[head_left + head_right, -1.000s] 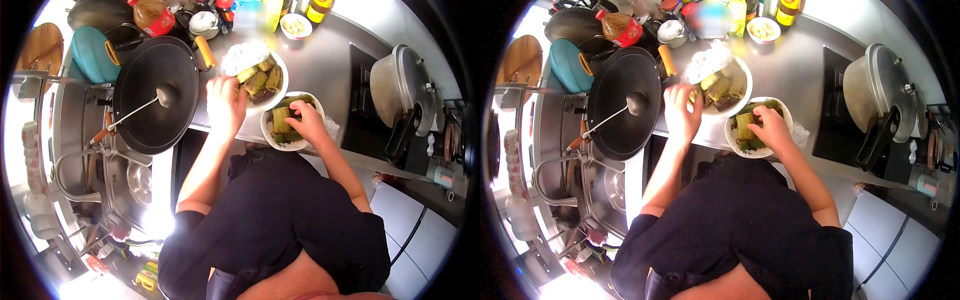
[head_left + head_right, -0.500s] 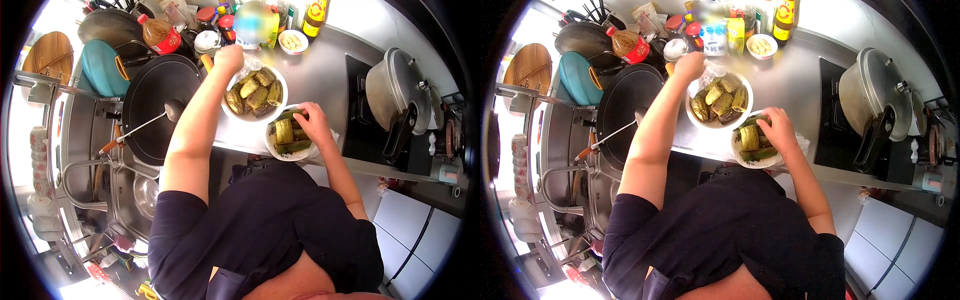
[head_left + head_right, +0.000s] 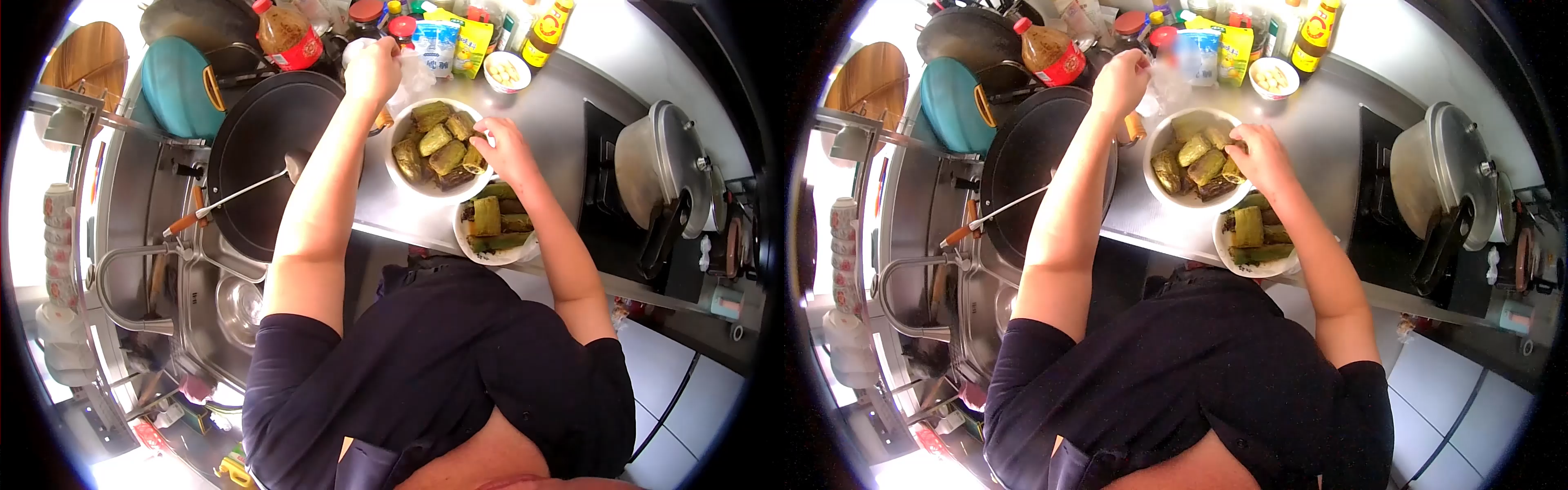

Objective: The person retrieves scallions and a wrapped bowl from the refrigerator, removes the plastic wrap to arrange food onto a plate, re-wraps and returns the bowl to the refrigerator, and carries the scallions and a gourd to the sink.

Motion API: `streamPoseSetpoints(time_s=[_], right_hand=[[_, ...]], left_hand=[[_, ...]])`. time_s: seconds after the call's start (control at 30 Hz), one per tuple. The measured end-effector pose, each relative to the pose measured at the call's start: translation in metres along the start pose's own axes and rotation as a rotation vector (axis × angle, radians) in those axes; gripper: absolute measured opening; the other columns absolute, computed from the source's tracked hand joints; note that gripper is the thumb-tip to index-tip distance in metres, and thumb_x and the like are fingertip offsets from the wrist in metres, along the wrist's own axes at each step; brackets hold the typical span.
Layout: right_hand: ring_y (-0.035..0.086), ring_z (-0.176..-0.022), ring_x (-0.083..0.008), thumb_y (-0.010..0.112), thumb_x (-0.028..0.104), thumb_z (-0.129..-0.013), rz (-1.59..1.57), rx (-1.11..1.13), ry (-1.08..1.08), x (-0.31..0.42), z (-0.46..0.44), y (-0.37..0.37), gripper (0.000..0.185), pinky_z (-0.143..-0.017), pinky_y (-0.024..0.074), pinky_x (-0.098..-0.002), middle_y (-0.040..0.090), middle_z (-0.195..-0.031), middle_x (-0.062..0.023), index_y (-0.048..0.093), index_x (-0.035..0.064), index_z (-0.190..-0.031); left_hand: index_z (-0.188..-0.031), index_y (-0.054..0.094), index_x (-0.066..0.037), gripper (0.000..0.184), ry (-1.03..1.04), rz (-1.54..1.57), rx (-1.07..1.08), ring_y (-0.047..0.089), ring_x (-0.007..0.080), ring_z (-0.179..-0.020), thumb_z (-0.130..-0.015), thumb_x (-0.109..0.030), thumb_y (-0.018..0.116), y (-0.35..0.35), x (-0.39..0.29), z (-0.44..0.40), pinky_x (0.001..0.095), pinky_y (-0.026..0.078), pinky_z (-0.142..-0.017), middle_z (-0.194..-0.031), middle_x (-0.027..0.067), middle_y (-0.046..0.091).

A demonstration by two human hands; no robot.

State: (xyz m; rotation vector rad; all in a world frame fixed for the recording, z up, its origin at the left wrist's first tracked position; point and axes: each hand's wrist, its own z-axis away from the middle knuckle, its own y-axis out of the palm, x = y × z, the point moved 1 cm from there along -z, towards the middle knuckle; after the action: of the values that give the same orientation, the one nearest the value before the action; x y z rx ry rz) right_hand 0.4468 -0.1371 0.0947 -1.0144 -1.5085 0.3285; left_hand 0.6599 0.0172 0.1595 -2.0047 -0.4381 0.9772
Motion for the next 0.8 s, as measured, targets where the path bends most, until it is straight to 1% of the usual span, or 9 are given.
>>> streamPoseSetpoints(time_s=[0.1,0.17,0.2,0.33,0.43,0.47,0.6,0.7,0.8], right_hand=[[0.057,-0.098,-0.0273,0.071,0.014,-0.076,0.019,0.006,-0.036,0.001,-0.015,0.007,0.020,-0.085,0.0471,-0.0369,0.065,-0.096,-0.0091,0.064,0.0048,-0.093],[0.057,-0.098,-0.0272,0.071,0.013,-0.076,0.033,0.045,-0.027,0.007,-0.022,0.008,0.020,-0.084,0.0472,-0.0366,0.065,-0.097,-0.0092,0.064,0.0050,-0.093],[0.057,-0.096,-0.0279,0.071,0.014,-0.075,0.034,0.041,-0.062,0.011,-0.024,0.009,0.021,-0.085,0.0470,-0.0367,0.065,-0.097,-0.0095,0.064,0.0058,-0.094],[0.056,-0.097,-0.0286,0.072,0.013,-0.072,0.068,0.079,-0.335,0.026,-0.031,0.031,0.025,-0.086,0.0463,-0.0388,0.065,-0.097,-0.0101,0.065,0.0052,-0.095],[0.056,-0.098,-0.0289,0.072,0.015,-0.072,0.140,0.172,-0.429,0.032,-0.035,0.054,0.027,-0.086,0.0465,-0.0384,0.065,-0.096,-0.0098,0.065,0.0046,-0.097],[0.054,-0.102,-0.0289,0.072,0.019,-0.072,0.168,0.217,-0.454,0.032,-0.038,0.061,0.030,-0.087,0.0455,-0.0395,0.064,-0.100,-0.0091,0.066,0.0057,-0.099],[0.050,-0.108,-0.0280,0.071,0.023,-0.072,0.273,0.315,-0.443,0.045,-0.037,0.083,0.035,-0.090,0.0423,-0.0424,0.060,-0.109,-0.0086,0.065,0.0064,-0.102],[0.050,-0.108,-0.0286,0.070,0.024,-0.072,0.294,0.385,-0.445,0.046,-0.039,0.092,0.035,-0.089,0.0424,-0.0419,0.060,-0.108,-0.0094,0.064,0.0058,-0.102],[0.051,-0.107,-0.0293,0.069,0.024,-0.072,0.295,0.395,-0.407,0.052,-0.039,0.087,0.034,-0.088,0.0430,-0.0416,0.060,-0.108,-0.0102,0.063,0.0054,-0.100]], left_hand=[[-0.093,0.064,-0.006,0.017,-0.005,0.048,-0.110,0.065,0.0315,-0.082,-0.078,-0.015,0.062,-0.006,0.002,0.004,0.0383,0.051,-0.074,-0.084,0.0129,0.067],[-0.093,0.064,-0.006,0.018,-0.059,0.114,-0.091,0.065,0.0292,-0.080,-0.078,-0.014,0.063,-0.012,-0.002,0.010,0.0372,0.050,-0.072,-0.082,0.0114,0.067],[-0.093,0.064,-0.006,0.017,-0.069,0.129,-0.100,0.065,0.0289,-0.080,-0.078,-0.014,0.063,-0.013,-0.003,0.012,0.0370,0.050,-0.072,-0.082,0.0114,0.066],[-0.092,0.064,-0.006,0.016,-0.096,0.179,-0.118,0.065,0.0287,-0.079,-0.077,-0.013,0.064,-0.012,-0.003,0.018,0.0366,0.050,-0.072,-0.081,0.0114,0.066],[-0.093,0.064,-0.007,0.017,-0.071,0.202,-0.128,0.065,0.0290,-0.078,-0.077,-0.013,0.063,-0.013,-0.007,0.021,0.0366,0.050,-0.071,-0.082,0.0118,0.066],[-0.093,0.065,-0.007,0.018,-0.075,0.207,-0.123,0.065,0.0290,-0.079,-0.077,-0.014,0.063,-0.012,-0.006,0.020,0.0368,0.051,-0.072,-0.082,0.0120,0.066],[-0.094,0.065,-0.008,0.018,-0.075,0.188,-0.134,0.065,0.0291,-0.080,-0.077,-0.014,0.062,-0.010,-0.008,0.022,0.0374,0.051,-0.073,-0.082,0.0122,0.067],[-0.094,0.065,-0.008,0.018,-0.090,0.209,-0.125,0.065,0.0296,-0.081,-0.077,-0.015,0.062,-0.009,-0.006,0.024,0.0378,0.051,-0.074,-0.083,0.0123,0.067],[-0.094,0.065,-0.009,0.018,-0.115,0.203,-0.115,0.065,0.0305,-0.082,-0.078,-0.015,0.062,-0.013,-0.006,0.026,0.0382,0.051,-0.075,-0.084,0.0127,0.067]])
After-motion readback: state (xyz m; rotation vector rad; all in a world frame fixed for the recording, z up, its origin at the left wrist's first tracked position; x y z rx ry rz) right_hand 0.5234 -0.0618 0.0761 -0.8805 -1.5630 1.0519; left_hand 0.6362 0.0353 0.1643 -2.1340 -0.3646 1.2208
